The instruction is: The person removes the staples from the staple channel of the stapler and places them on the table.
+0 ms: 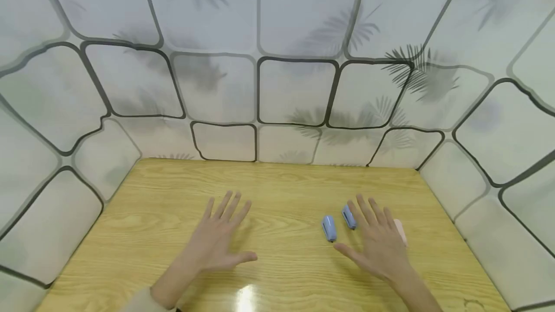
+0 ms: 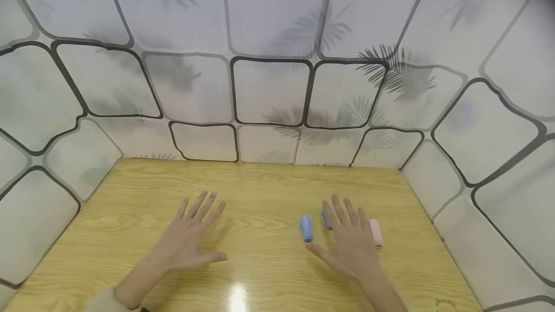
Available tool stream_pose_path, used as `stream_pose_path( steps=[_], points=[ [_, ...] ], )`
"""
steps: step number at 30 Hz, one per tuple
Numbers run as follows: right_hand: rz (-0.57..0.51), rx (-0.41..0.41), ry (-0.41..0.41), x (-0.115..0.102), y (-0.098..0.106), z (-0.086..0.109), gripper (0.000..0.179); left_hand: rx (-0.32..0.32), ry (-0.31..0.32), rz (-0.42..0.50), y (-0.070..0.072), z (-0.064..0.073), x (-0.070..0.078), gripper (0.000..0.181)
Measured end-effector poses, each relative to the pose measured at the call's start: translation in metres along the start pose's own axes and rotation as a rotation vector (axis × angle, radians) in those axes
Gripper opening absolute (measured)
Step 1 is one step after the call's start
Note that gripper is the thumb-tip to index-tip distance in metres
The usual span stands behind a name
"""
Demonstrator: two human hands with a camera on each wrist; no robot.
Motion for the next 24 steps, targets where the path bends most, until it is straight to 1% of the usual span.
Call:
stream_pose_path(
  steps=[5,12,18,24],
  points=[
    [0.036,-0.001,0.025,-0.007,-0.006,-0.004,0.102,-0.003,-0.077,0.000,-0.008,-0.011,0.011,0.111],
    [0.109,-0.050,0.061,-0.014,-0.014,-0.008,0.098,-0.057,-0.164,0.019,-0.020,-0.032,0.022,0.108],
    [0.133,-0.075,0.091,-0.021,-0.020,-0.013,0.091,-0.116,-0.197,-0.022,-0.028,-0.044,0.026,0.108],
    [0.156,-0.078,0.140,-0.026,-0.025,-0.019,0.079,-0.150,-0.230,-0.082,-0.031,-0.050,0.027,0.108]
  ],
)
Point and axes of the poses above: each hand's wrist, its own z-axis away from the middle knuckle, its own y-axis out of the back of the hand, x = y × z, the point moved 2 cm from there along -z, towards the middle knuckle, and after that the axes turned 7 degrees about -y, right-handed, at the moved point
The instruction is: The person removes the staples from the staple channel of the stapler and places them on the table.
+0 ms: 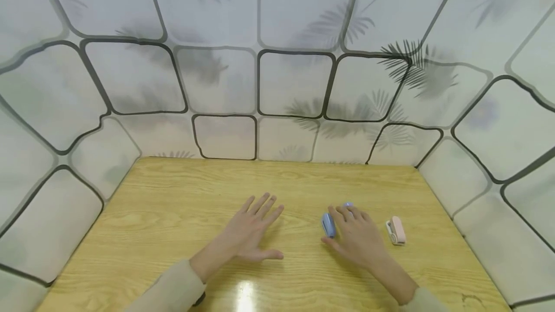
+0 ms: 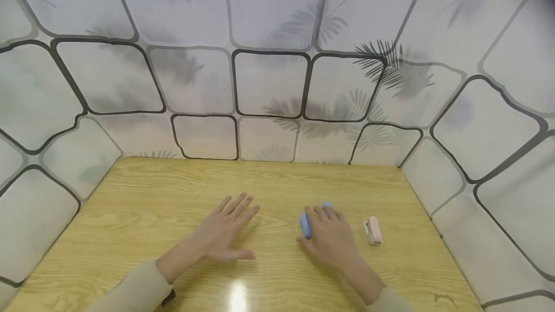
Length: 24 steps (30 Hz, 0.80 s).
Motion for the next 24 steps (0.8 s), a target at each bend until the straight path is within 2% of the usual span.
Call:
stream_pose_path(
  steps=[5,9,17,24],
  points=[
    [0.041,-0.015,0.037,0.001,-0.006,-0.003,0.068,-0.034,0.009,-0.006,-0.001,-0.001,-0.001,0.106],
    [0.030,-0.035,0.049,0.002,-0.008,-0.002,0.061,-0.057,0.014,-0.019,-0.001,0.000,-0.002,0.106],
    [-0.018,-0.059,0.041,-0.003,-0.009,-0.005,0.059,-0.086,0.012,-0.018,-0.002,0.004,-0.004,0.105],
    [-0.042,-0.047,0.095,-0.015,-0.011,-0.014,0.060,-0.094,0.004,0.005,-0.002,0.013,-0.008,0.102]
  ],
)
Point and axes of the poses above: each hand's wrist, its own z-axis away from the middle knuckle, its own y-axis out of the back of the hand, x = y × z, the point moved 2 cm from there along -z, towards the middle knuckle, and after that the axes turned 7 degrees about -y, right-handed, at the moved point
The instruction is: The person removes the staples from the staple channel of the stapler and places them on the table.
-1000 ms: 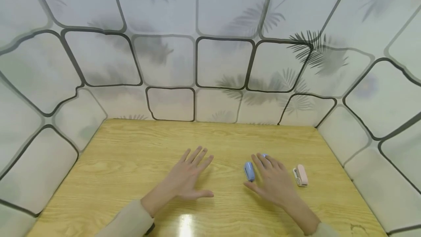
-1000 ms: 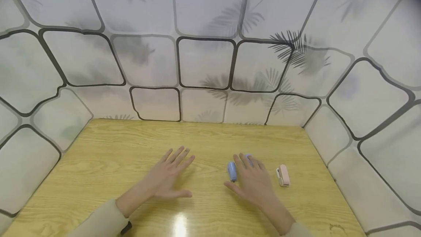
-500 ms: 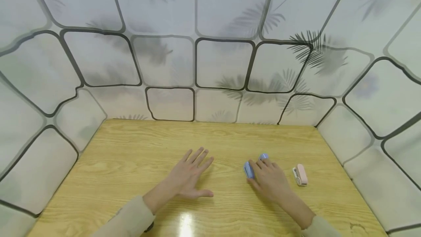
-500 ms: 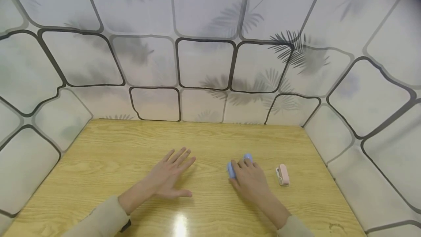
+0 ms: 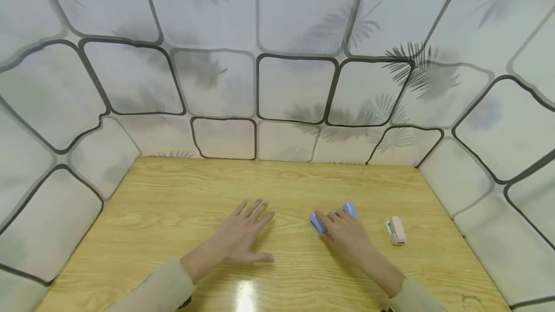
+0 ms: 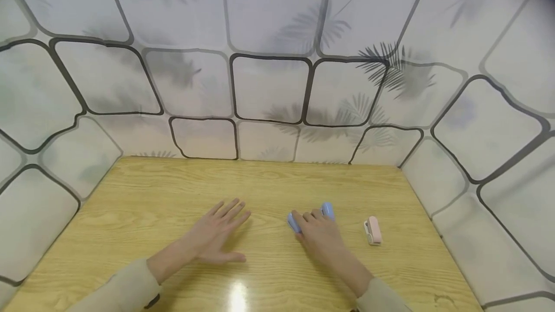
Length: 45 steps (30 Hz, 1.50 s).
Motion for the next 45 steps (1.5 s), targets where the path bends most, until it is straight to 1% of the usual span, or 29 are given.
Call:
stream_pose_path(
  steps=[7,11,16,22,27,32,40,45],
  points=[
    [-0.025,0.011,0.072,-0.015,-0.002,-0.011,0.058,-0.021,0.002,0.019,-0.005,0.008,-0.004,0.100],
    [-0.041,-0.017,0.097,-0.025,-0.006,-0.018,0.057,-0.032,-0.001,0.029,-0.007,0.010,-0.005,0.099],
    [-0.088,-0.065,0.120,-0.036,-0.007,-0.026,0.054,-0.041,-0.002,0.046,-0.009,0.011,-0.006,0.096],
    [-0.128,-0.081,0.169,-0.047,-0.005,-0.035,0.051,-0.031,-0.014,0.082,-0.011,0.010,-0.008,0.092],
    [-0.121,-0.089,0.200,-0.057,-0.006,-0.044,0.049,-0.010,0.001,0.122,-0.013,0.009,-0.011,0.086],
    [-0.116,-0.098,0.229,-0.067,-0.008,-0.052,0.047,0.033,0.017,0.148,-0.016,0.006,-0.015,0.073],
    [-0.151,-0.120,0.268,-0.075,-0.011,-0.062,0.044,0.099,0.027,0.135,-0.021,0.003,-0.020,0.050],
    [-0.166,-0.109,0.296,-0.076,-0.011,-0.067,0.042,0.143,0.033,0.125,-0.024,0.001,-0.021,0.035]
  ],
)
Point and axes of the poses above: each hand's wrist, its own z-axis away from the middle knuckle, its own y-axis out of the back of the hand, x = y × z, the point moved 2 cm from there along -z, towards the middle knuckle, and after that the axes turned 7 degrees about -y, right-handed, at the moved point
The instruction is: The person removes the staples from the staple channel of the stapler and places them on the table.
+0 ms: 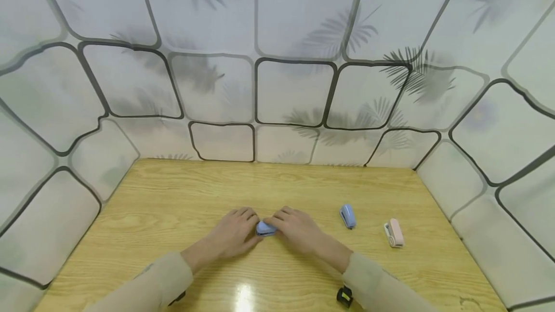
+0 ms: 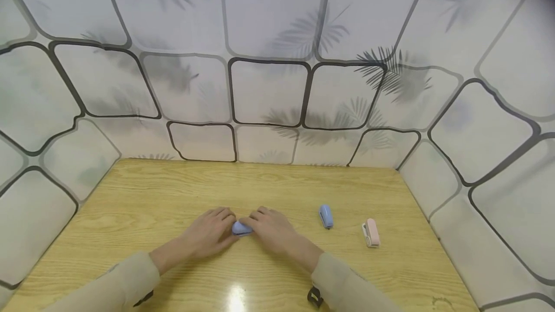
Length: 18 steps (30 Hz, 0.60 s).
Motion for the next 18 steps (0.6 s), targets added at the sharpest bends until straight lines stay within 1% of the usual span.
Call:
stream_pose_path(
  steps=[6,9,14,18],
  points=[
    [-0.026,0.006,0.019,0.0017,-0.0006,-0.0026,0.040,0.041,0.029,0.016,-0.0038,0.0013,0.0007,0.031],
    [0.002,0.031,0.041,0.0020,-0.0033,-0.0039,0.042,0.049,0.052,0.028,-0.0054,0.0032,0.0013,0.031],
    [0.108,0.048,0.070,0.0014,-0.0072,-0.0079,0.042,0.055,0.075,0.029,-0.0068,0.0048,0.0033,0.032],
    [0.245,0.071,0.110,-0.0013,-0.0072,-0.0106,0.040,0.045,0.076,0.014,-0.0066,0.0043,0.0056,0.034]
  ],
)
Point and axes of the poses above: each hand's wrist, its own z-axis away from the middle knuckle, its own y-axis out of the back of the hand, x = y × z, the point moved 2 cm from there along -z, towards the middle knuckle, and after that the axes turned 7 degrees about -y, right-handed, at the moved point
